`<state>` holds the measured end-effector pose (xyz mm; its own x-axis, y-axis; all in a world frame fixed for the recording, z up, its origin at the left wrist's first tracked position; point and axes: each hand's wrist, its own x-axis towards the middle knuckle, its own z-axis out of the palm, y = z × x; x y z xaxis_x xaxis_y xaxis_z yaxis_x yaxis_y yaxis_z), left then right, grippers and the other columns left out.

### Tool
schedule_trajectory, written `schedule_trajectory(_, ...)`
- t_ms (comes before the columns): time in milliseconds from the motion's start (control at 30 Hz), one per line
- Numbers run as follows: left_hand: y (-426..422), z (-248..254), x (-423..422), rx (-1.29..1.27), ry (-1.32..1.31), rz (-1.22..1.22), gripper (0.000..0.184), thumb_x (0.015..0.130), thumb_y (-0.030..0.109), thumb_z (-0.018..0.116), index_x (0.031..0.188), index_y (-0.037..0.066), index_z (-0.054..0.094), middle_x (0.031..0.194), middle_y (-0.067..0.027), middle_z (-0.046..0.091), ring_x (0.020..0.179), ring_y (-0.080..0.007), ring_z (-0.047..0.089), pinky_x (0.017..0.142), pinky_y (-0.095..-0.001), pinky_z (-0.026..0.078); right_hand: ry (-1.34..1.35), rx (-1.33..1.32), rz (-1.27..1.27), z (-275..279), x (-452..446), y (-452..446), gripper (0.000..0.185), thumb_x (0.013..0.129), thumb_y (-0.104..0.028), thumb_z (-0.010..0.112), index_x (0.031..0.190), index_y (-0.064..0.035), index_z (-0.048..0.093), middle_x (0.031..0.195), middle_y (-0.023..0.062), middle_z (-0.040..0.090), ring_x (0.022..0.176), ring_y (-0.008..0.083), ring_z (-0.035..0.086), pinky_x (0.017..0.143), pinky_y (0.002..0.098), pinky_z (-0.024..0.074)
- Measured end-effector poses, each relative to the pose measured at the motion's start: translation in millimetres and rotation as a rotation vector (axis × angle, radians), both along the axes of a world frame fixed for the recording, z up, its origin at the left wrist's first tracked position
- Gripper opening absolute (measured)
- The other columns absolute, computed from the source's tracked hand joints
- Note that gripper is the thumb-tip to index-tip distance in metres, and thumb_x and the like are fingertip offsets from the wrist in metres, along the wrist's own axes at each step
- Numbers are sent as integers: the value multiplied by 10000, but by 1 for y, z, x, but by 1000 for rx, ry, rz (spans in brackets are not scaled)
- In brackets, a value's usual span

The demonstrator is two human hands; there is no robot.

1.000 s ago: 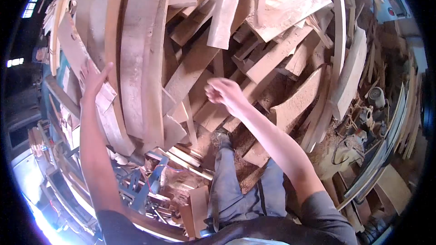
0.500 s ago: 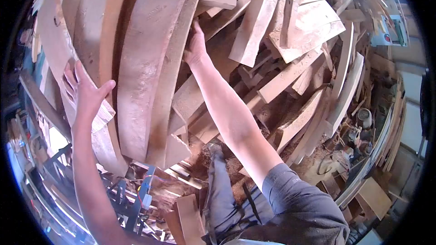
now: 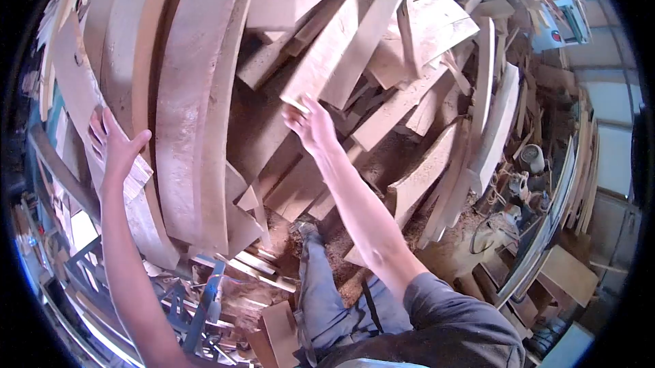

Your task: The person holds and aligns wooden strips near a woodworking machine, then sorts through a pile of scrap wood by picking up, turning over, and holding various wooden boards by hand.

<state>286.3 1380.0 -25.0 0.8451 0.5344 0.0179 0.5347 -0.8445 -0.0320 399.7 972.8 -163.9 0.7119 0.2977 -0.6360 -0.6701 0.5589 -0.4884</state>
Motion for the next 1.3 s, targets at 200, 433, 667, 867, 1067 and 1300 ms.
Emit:
schedule_trajectory(200, -3, 2, 2, -19, 38, 37, 1226, 670, 482, 853, 1580, 68, 143, 1617, -302, 51, 1483, -510, 33, 1202, -578, 93, -8, -489, 14, 89, -53, -179, 384, 947, -311, 583, 1149, 15, 564, 979, 186, 672, 852, 234, 661, 784, 342, 563)
schedule_trajectory(433, -27, 15, 1, -287, -48, 84, 1128, 804, 545, 755, 1564, -18, 140, 1617, -293, 133, 1514, -440, 54, 1220, -540, 96, -123, -793, 143, 189, -151, -362, 476, 893, -495, 629, 947, -23, 658, 794, 83, 688, 656, 164, 628, 603, 300, 493)
schedule_trajectory(667, -407, 1, -90, -872, -134, -186, 700, 888, 504, 689, 1316, -25, 524, 1287, -246, 565, 1139, -303, 589, 1063, -421, 423, -109, -748, 217, 242, -289, -419, 336, 892, -334, 681, 904, 1, 685, 843, 50, 691, 775, 109, 623, 661, 297, 495)
schedule_trajectory(867, -608, -4, -51, -2289, -128, 382, 746, 923, 473, 700, 1442, 28, 402, 1224, -52, 583, 1142, -187, 561, 987, -373, 461, -304, -1436, 455, 343, -372, -463, 240, 757, -238, 736, 829, -32, 634, 712, 72, 632, 623, 181, 595, 585, 330, 491)
schedule_trajectory(1067, -661, -14, 4, -2363, -151, 516, 694, 834, 535, 765, 1296, 63, 551, 1167, -80, 602, 982, -238, 632, 902, -397, 534, -621, -1855, 446, 385, -446, -517, 410, 557, -152, 815, 916, -61, 640, 864, 129, 667, 802, 342, 661, 698, 427, 544)
schedule_trajectory(1300, -716, -27, 14, -2078, -7, 543, 475, 810, 286, 813, 1153, 26, 612, 1041, -102, 666, 952, -242, 645, 892, -376, 542, -640, -1846, 268, 356, -476, -543, 607, 524, -86, 838, 1105, -61, 667, 998, 137, 660, 908, 356, 644, 779, 439, 535)
